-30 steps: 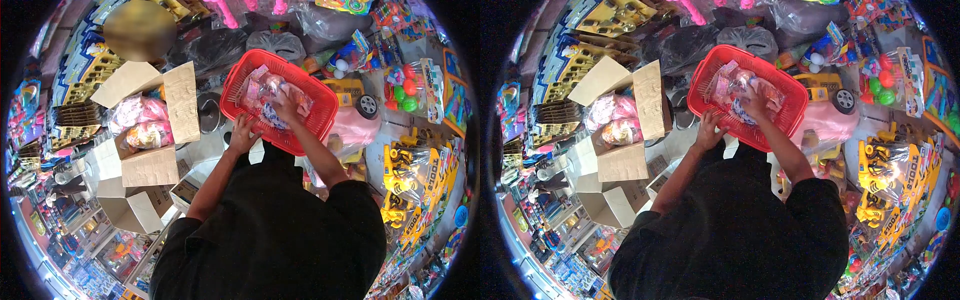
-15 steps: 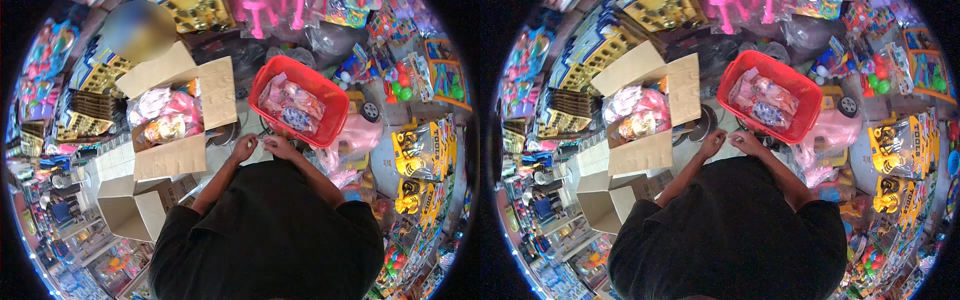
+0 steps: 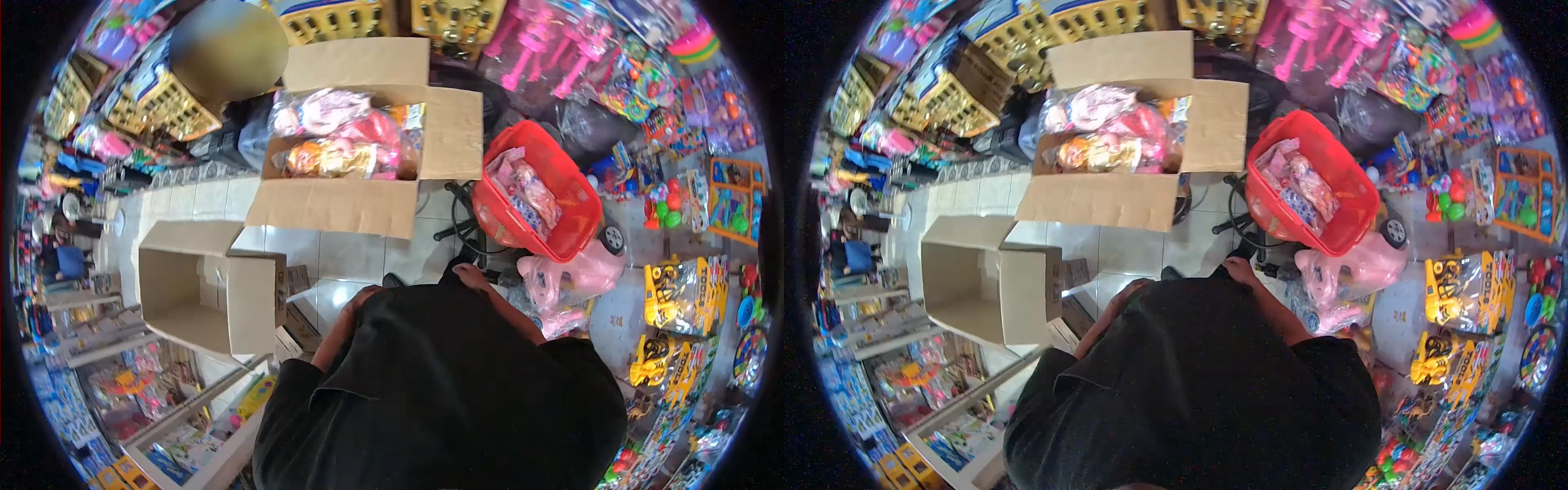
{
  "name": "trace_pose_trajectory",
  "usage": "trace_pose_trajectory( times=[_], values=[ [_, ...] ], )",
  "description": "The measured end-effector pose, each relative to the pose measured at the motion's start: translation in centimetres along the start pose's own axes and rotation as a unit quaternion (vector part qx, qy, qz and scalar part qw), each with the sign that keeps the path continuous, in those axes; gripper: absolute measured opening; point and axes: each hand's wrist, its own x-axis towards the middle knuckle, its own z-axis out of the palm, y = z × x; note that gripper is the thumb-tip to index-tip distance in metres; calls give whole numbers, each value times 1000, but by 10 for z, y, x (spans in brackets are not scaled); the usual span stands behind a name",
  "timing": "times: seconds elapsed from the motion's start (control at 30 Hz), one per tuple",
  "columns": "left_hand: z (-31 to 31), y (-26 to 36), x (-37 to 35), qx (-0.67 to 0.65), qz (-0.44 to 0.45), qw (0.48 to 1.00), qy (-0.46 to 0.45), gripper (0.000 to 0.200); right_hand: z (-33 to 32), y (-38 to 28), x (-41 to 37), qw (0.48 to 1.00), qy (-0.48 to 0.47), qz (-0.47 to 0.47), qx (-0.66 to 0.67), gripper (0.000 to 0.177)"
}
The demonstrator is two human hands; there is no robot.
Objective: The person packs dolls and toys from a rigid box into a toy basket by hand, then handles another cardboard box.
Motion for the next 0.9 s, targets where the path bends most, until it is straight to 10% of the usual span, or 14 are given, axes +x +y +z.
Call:
trace_pose_trajectory(
  times=[0.2, 0.4, 0.5, 0.6, 0.83, 0.9],
  values=[
    [-6, -57, -55, 52, 106, 990, 76, 41, 16, -52, 34, 987, -149, -47, 26, 32],
    [8, -14, -89, -273, 69, 910, 305, 37, -55, -228, -22, 922, -351, -151, -61, 34],
    [-13, 72, -116, -247, 61, 900, 355, 38, -87, -332, -68, 890, -435, -72, -117, 34],
    [-48, 153, -132, -195, 134, 937, 257, 42, -100, -362, -69, 874, -449, -188, -2, 36],
    [-117, 320, -150, -133, 396, 908, -38, 51, -92, -449, -6, 918, -116, -315, 210, 25],
    [-126, 354, -128, -136, 389, 905, 109, 45, -74, -458, 39, 910, 19, -383, 156, 24]
  ],
)
